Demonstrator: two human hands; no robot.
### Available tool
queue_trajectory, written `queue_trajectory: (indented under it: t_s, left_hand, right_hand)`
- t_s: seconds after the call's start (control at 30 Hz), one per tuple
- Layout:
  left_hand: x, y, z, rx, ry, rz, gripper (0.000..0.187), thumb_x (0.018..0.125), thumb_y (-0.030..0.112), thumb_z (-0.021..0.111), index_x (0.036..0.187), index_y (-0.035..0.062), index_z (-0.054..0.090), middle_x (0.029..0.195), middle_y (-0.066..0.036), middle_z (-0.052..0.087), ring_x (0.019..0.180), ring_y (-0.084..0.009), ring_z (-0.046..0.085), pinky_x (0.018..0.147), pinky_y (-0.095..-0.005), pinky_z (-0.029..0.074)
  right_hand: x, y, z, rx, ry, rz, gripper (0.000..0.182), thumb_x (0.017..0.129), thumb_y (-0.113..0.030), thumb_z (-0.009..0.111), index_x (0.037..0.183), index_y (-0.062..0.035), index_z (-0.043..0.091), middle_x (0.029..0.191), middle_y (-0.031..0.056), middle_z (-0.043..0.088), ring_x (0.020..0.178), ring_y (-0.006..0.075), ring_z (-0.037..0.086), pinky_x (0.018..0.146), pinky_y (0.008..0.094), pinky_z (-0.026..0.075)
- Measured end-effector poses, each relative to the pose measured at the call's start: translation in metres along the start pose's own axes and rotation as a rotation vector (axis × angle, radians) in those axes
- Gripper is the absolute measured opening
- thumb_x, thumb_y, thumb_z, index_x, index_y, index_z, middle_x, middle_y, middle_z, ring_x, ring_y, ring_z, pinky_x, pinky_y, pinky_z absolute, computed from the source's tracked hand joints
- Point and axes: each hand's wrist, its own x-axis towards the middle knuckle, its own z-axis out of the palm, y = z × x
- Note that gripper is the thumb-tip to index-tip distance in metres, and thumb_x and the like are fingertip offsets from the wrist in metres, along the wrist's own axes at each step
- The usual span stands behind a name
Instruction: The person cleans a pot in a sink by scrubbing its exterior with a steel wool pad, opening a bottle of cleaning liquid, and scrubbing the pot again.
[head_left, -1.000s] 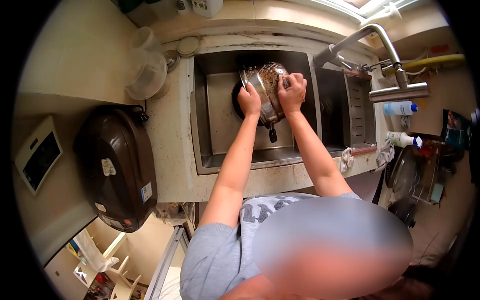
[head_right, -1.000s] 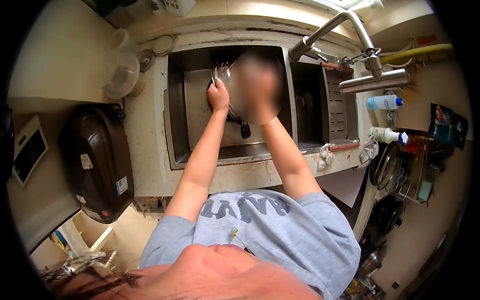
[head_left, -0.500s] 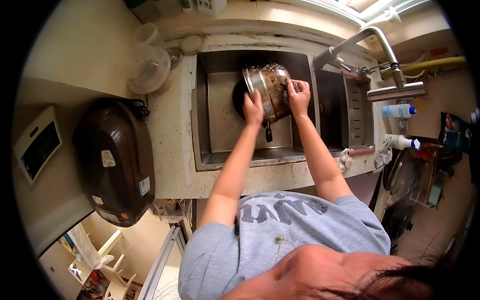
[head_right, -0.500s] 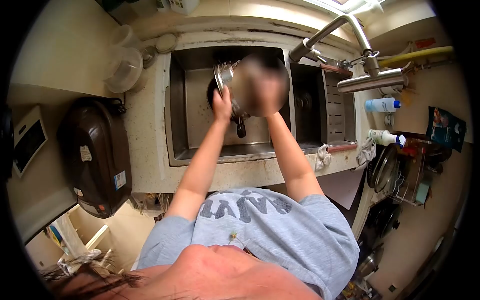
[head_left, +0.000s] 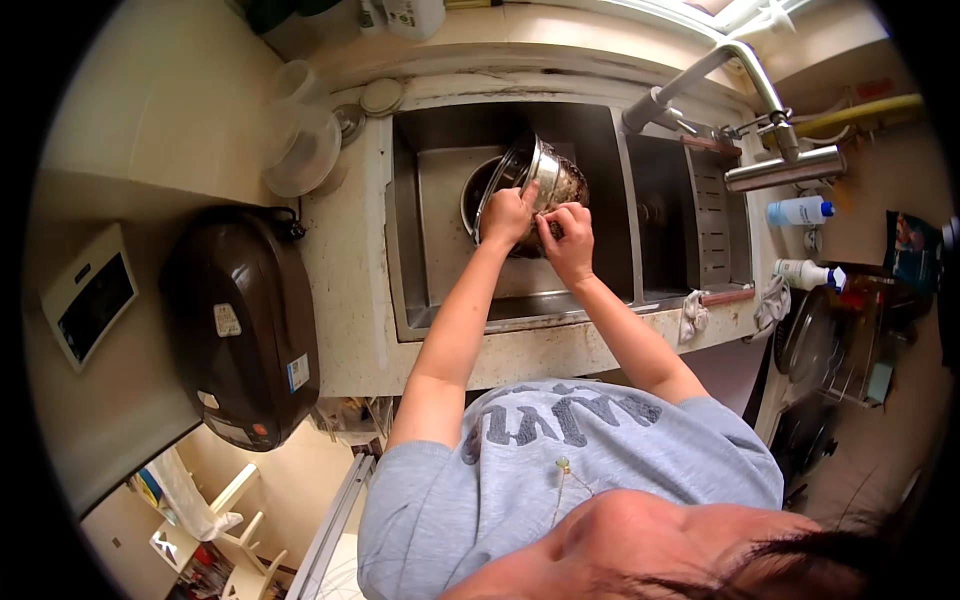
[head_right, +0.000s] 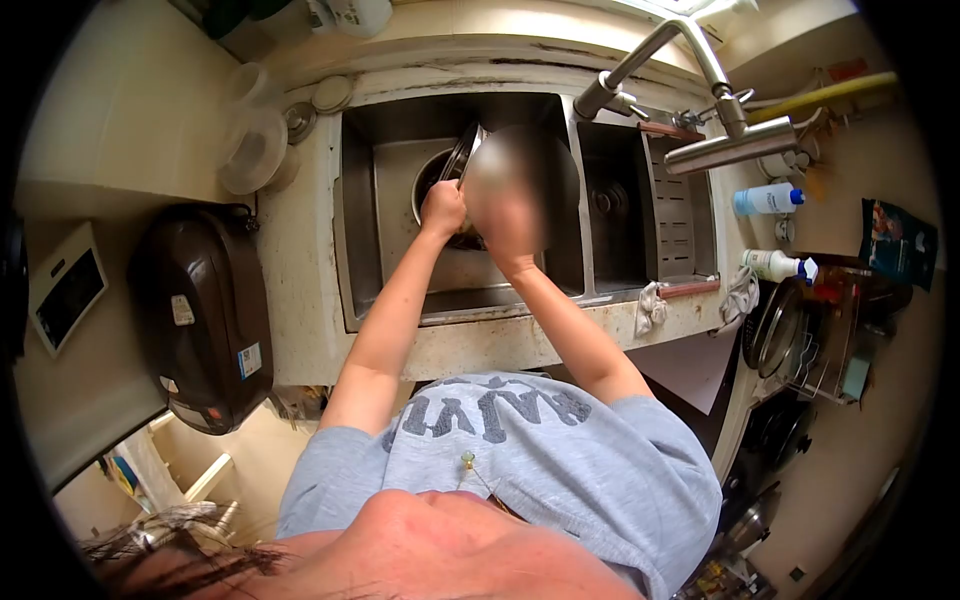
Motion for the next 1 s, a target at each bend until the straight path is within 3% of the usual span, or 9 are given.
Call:
queue_trajectory:
  t_s: [0.23,0.3,0.43,0.57,0.6,0.73,0.87,0.9,1.0]
  left_hand:
    - [-0.011,-0.015,0.009,-0.051,-0.041,0.069,0.059,0.087,0.051,0.044,0.064,-0.0003,0.06,0.061,-0.024,0.055,0.058,-0.0409,0.055,0.052,-0.0451,0.042]
    - [-0.005,-0.007,0.006,-0.029,-0.016,0.082,0.059,0.088,0.051,0.043,0.064,-0.0003,0.06,0.061,-0.024,0.054,0.058,-0.0411,0.054,0.052,-0.0449,0.041]
    - [-0.002,-0.009,0.007,-0.004,-0.051,0.069,0.057,0.088,0.048,0.044,0.064,-0.0004,0.06,0.06,-0.024,0.054,0.058,-0.0409,0.054,0.052,-0.0446,0.041]
    - [-0.002,-0.015,0.01,-0.059,-0.042,0.09,0.054,0.088,0.046,0.046,0.065,-0.0003,0.06,0.06,-0.024,0.053,0.057,-0.0404,0.055,0.051,-0.0434,0.041]
    - [-0.008,-0.017,0.01,-0.051,-0.052,0.084,0.054,0.088,0.046,0.046,0.065,-0.0003,0.06,0.06,-0.024,0.053,0.057,-0.0404,0.055,0.051,-0.0434,0.041]
    - [-0.006,-0.016,0.005,-0.108,-0.039,0.121,0.053,0.088,0.045,0.047,0.064,0.0,0.06,0.059,-0.024,0.053,0.056,-0.0396,0.055,0.05,-0.0426,0.041]
    - [-0.005,-0.024,0.006,-0.036,-0.106,0.077,0.053,0.087,0.046,0.048,0.062,0.0001,0.059,0.059,-0.024,0.053,0.056,-0.0395,0.055,0.051,-0.0427,0.041]
    - [-0.008,-0.026,0.007,-0.031,-0.108,0.07,0.053,0.087,0.046,0.048,0.062,0.0001,0.059,0.059,-0.024,0.053,0.056,-0.0395,0.055,0.051,-0.0427,0.041]
    - [-0.007,-0.023,0.006,0.002,-0.041,0.091,0.054,0.087,0.047,0.049,0.06,0.0,0.057,0.056,-0.023,0.052,0.055,-0.0385,0.054,0.05,-0.042,0.041]
  right_hand:
    - [0.069,0.07,0.031,-0.022,-0.025,0.489,0.018,0.079,-0.021,0.06,0.069,-0.006,0.055,0.066,0.0125,0.05,0.064,0.0324,0.048,0.059,0.0408,0.04]
    - [0.031,0.111,0.058,-0.257,0.175,-0.079,0.015,0.08,-0.016,0.057,0.075,-0.002,0.057,0.071,0.011,0.055,0.062,0.0286,0.051,0.058,0.0407,0.04]
    - [0.003,0.011,0.014,0.046,0.3,0.091,0.022,0.075,-0.016,0.066,0.065,-0.0078,0.048,0.073,0.0091,0.049,0.072,0.0306,0.046,0.065,0.039,0.038]
    - [0.035,0.122,0.073,-0.196,0.052,0.302,0.022,0.079,-0.023,0.06,0.068,-0.0061,0.05,0.076,0.0094,0.052,0.074,0.0321,0.049,0.066,0.0428,0.041]
    - [0.062,0.064,0.039,-0.139,0.081,0.554,0.021,0.079,-0.024,0.058,0.069,-0.007,0.05,0.075,0.0097,0.05,0.075,0.0328,0.049,0.069,0.0439,0.041]
    - [0.014,0.035,0.031,-0.125,0.198,0.15,0.018,0.079,-0.022,0.058,0.072,-0.0078,0.049,0.08,0.0092,0.049,0.08,0.0322,0.048,0.068,0.0432,0.04]
    - [0.046,0.102,0.062,-0.315,-0.026,0.203,0.019,0.08,-0.025,0.057,0.074,-0.0074,0.051,0.082,0.01,0.053,0.084,0.0318,0.051,0.07,0.0442,0.041]
    - [0.068,0.114,0.06,-0.2,-0.247,0.482,0.019,0.081,-0.025,0.057,0.076,-0.0073,0.052,0.084,0.0101,0.054,0.086,0.0322,0.051,0.07,0.0448,0.041]
    - [0.056,0.106,0.066,-0.274,-0.008,0.216,0.02,0.08,-0.026,0.058,0.074,-0.0079,0.053,0.081,0.0098,0.053,0.082,0.0329,0.05,0.069,0.0445,0.041]
